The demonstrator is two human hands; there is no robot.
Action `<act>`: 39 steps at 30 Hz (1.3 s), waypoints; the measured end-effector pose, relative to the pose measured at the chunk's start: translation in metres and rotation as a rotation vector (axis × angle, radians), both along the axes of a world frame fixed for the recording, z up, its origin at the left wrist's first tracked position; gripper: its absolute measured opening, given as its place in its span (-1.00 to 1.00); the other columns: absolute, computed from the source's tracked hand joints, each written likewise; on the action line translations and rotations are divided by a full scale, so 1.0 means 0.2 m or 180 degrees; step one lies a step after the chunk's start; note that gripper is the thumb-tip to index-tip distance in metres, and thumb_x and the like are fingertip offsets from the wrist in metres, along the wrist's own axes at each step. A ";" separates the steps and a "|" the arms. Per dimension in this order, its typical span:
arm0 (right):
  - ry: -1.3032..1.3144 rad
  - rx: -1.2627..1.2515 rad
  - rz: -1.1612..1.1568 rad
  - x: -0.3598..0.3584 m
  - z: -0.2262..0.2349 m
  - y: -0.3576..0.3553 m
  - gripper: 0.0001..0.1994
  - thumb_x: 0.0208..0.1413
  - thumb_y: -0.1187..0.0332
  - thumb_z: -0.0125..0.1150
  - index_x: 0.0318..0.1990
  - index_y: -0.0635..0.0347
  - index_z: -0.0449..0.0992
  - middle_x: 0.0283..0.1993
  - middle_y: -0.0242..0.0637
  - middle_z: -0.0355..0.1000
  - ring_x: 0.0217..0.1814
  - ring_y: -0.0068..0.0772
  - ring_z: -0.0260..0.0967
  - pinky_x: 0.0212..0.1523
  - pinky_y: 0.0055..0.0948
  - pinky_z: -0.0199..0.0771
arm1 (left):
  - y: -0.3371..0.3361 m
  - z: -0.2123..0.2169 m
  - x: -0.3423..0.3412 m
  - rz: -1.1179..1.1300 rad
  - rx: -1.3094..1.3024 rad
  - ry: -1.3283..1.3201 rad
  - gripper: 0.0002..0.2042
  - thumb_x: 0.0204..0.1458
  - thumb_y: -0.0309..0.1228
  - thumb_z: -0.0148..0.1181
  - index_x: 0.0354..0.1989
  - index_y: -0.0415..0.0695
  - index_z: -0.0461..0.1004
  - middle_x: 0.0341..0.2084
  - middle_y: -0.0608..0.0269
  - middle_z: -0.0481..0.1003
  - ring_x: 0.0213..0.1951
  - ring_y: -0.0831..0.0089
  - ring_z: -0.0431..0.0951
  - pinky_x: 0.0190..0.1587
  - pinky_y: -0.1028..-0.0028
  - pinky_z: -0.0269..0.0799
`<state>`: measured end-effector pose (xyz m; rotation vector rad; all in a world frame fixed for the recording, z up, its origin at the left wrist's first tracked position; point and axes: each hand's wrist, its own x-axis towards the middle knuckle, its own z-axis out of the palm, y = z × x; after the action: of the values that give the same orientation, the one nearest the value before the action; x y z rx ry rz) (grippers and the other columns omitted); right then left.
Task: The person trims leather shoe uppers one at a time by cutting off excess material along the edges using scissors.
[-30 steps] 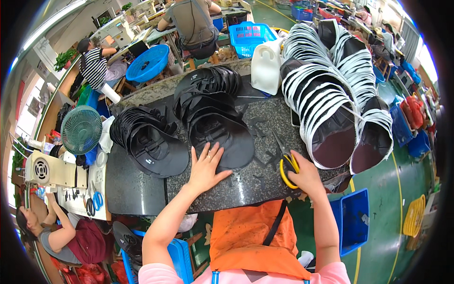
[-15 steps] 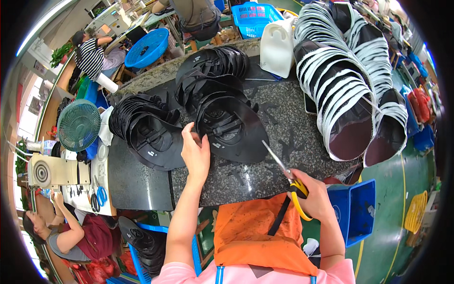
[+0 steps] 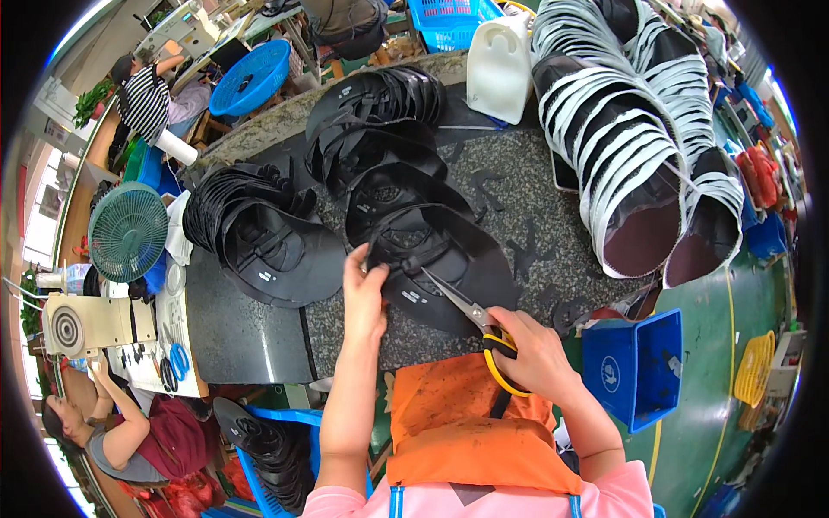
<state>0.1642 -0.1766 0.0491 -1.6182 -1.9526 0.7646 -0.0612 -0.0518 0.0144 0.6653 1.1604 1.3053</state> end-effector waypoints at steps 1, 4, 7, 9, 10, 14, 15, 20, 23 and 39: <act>0.0009 -0.0046 -0.0005 -0.01 -0.02 0.01 -0.46 -0.07 0.34 0.32 0.11 0.15 0.31 -0.21 -0.21 0.41 -0.26 -0.09 0.46 -0.30 -0.20 0.50 | -0.02 0.01 0.01 -0.0005 -0.0046 0.0009 -0.72 0.13 -0.63 -0.04 0.03 -0.26 0.27 -0.21 0.10 0.48 -0.22 0.42 0.53 -0.17 0.47 0.50; -0.0232 0.0348 -0.0251 -0.03 -0.01 0.01 -0.44 -0.12 0.26 0.41 0.06 0.14 0.31 -0.21 -0.20 0.38 -0.29 -0.08 0.45 -0.34 -0.22 0.48 | -0.13 0.02 0.02 -0.0833 -0.0330 -0.0749 -0.62 0.13 -0.67 -0.08 0.15 -0.26 0.22 -0.10 0.00 0.49 -0.10 0.27 0.58 -0.03 0.35 0.56; -0.0373 0.0253 -0.0177 -0.01 0.02 0.01 -0.39 -0.17 0.19 0.45 0.05 0.13 0.31 -0.26 -0.18 0.34 -0.32 -0.06 0.42 -0.37 -0.21 0.43 | -0.22 0.01 0.08 -0.0499 -0.0109 -0.1038 -0.69 0.15 -0.63 -0.02 0.09 -0.30 0.29 -0.10 0.01 0.50 -0.12 0.23 0.59 -0.09 0.28 0.59; -0.0626 0.0405 -0.0222 0.00 0.01 0.01 -0.37 -0.20 0.17 0.47 0.04 0.12 0.31 -0.30 -0.18 0.30 -0.34 -0.06 0.37 -0.38 -0.20 0.37 | -0.25 0.00 0.10 -0.0478 -0.0274 -0.1256 -0.70 0.16 -0.63 -0.02 0.08 -0.29 0.30 -0.09 0.01 0.50 -0.12 0.23 0.59 -0.07 0.28 0.58; -0.0635 0.0377 -0.0225 0.01 0.01 0.00 -0.37 -0.20 0.17 0.47 0.04 0.12 0.31 -0.30 -0.18 0.30 -0.34 -0.06 0.37 -0.38 -0.20 0.37 | -0.26 0.01 0.10 -0.0459 -0.0398 -0.1463 -0.72 0.17 -0.63 -0.02 0.07 -0.29 0.32 -0.09 0.01 0.50 -0.13 0.24 0.59 -0.06 0.28 0.58; -0.0709 0.0385 -0.0275 0.03 0.00 -0.03 -0.37 -0.23 0.18 0.48 0.04 0.12 0.32 -0.29 -0.19 0.28 -0.36 -0.08 0.33 -0.36 -0.20 0.33 | -0.30 0.03 0.14 -0.0567 -0.0378 -0.1576 -0.72 0.18 -0.62 -0.01 0.07 -0.26 0.33 -0.08 0.03 0.51 -0.11 0.26 0.58 -0.04 0.29 0.55; -0.0684 0.0361 -0.0271 0.03 0.00 -0.03 -0.37 -0.24 0.20 0.48 0.03 0.12 0.33 -0.28 -0.19 0.28 -0.36 -0.08 0.32 -0.35 -0.20 0.33 | -0.31 0.02 0.15 -0.0570 -0.0390 -0.1582 -0.72 0.18 -0.62 -0.01 0.07 -0.26 0.33 -0.08 0.03 0.51 -0.11 0.26 0.58 -0.04 0.29 0.55; -0.0803 0.0303 -0.0257 0.04 0.01 -0.06 -0.36 -0.28 0.24 0.48 0.04 0.10 0.34 -0.27 -0.22 0.27 -0.32 -0.10 0.31 -0.32 -0.20 0.32 | -0.36 0.03 0.20 -0.0251 -0.0555 -0.1578 -0.69 0.19 -0.61 -0.02 0.11 -0.27 0.32 -0.03 0.05 0.49 -0.06 0.26 0.56 0.02 0.27 0.51; -0.0934 0.0430 -0.0229 0.05 -0.01 -0.07 -0.37 -0.29 0.25 0.46 0.04 0.08 0.36 -0.28 -0.21 0.24 -0.36 -0.13 0.30 -0.36 -0.22 0.31 | -0.39 0.05 0.24 -0.0155 -0.0583 -0.1645 -0.70 0.19 -0.60 -0.03 0.11 -0.27 0.33 -0.04 0.06 0.49 -0.05 0.28 0.55 0.06 0.28 0.49; -0.0979 0.0519 -0.0214 0.08 0.00 -0.09 -0.31 -0.38 0.31 0.44 0.09 0.04 0.38 -0.28 -0.24 0.25 -0.32 -0.18 0.30 -0.34 -0.26 0.32 | -0.43 0.07 0.26 -0.0163 -0.0650 -0.1745 -0.68 0.17 -0.63 -0.04 0.11 -0.23 0.33 -0.04 0.10 0.49 -0.03 0.27 0.55 0.08 0.26 0.49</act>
<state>0.1810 -0.1955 0.0483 -1.7728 -2.0928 0.3343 -0.0089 -0.1368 0.0281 0.1642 0.8026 1.2030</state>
